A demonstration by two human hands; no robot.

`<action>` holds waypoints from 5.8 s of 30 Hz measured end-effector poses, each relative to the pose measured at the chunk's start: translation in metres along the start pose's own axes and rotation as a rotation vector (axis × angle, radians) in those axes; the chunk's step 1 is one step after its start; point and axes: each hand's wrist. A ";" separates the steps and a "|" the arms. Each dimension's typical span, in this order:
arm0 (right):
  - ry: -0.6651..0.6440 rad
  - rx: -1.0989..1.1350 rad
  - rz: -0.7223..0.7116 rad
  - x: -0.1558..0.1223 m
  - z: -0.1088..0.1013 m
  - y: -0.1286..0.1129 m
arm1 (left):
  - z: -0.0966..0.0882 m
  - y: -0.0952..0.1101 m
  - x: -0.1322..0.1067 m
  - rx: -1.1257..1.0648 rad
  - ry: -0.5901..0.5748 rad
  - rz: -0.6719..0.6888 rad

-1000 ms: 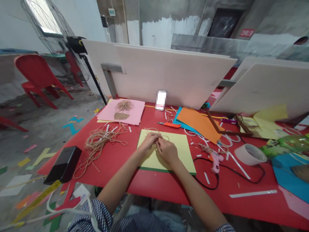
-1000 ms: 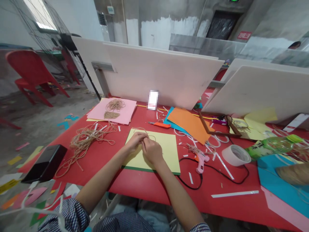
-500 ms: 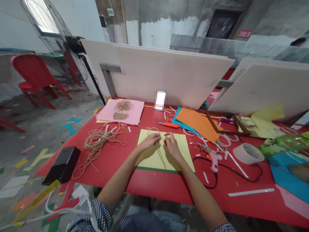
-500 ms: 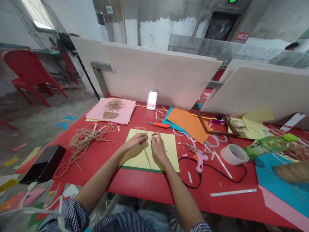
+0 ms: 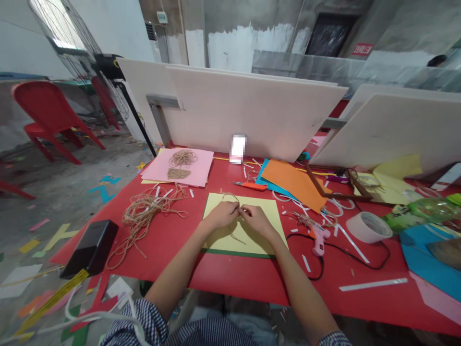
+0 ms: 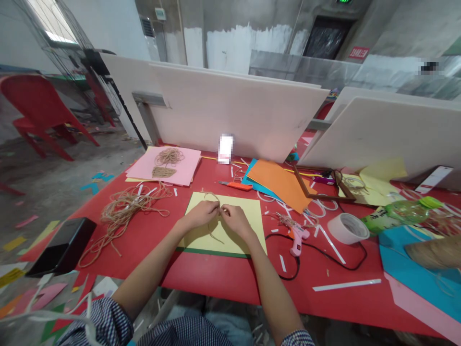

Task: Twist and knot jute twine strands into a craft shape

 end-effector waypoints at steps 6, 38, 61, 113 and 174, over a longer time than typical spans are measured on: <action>0.043 -0.203 -0.101 0.000 -0.003 -0.004 | 0.007 -0.005 0.002 -0.083 0.193 -0.002; 0.410 0.724 0.481 -0.001 0.019 -0.010 | 0.016 0.006 -0.003 -0.036 0.387 -0.161; 0.086 -0.292 0.070 -0.008 0.016 -0.017 | 0.015 0.004 -0.002 -0.121 0.206 -0.162; 0.051 0.221 0.326 -0.007 0.020 -0.008 | 0.015 0.004 0.003 -0.583 0.156 -0.412; 0.051 0.347 0.350 -0.005 0.025 0.002 | 0.017 0.000 -0.001 -0.111 0.229 -0.163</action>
Point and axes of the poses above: each hand's wrist, its own x-axis towards the middle knuckle, its own z-axis out of the palm, y = z × x, and after that the axes turned 14 degrees about y, right-handed
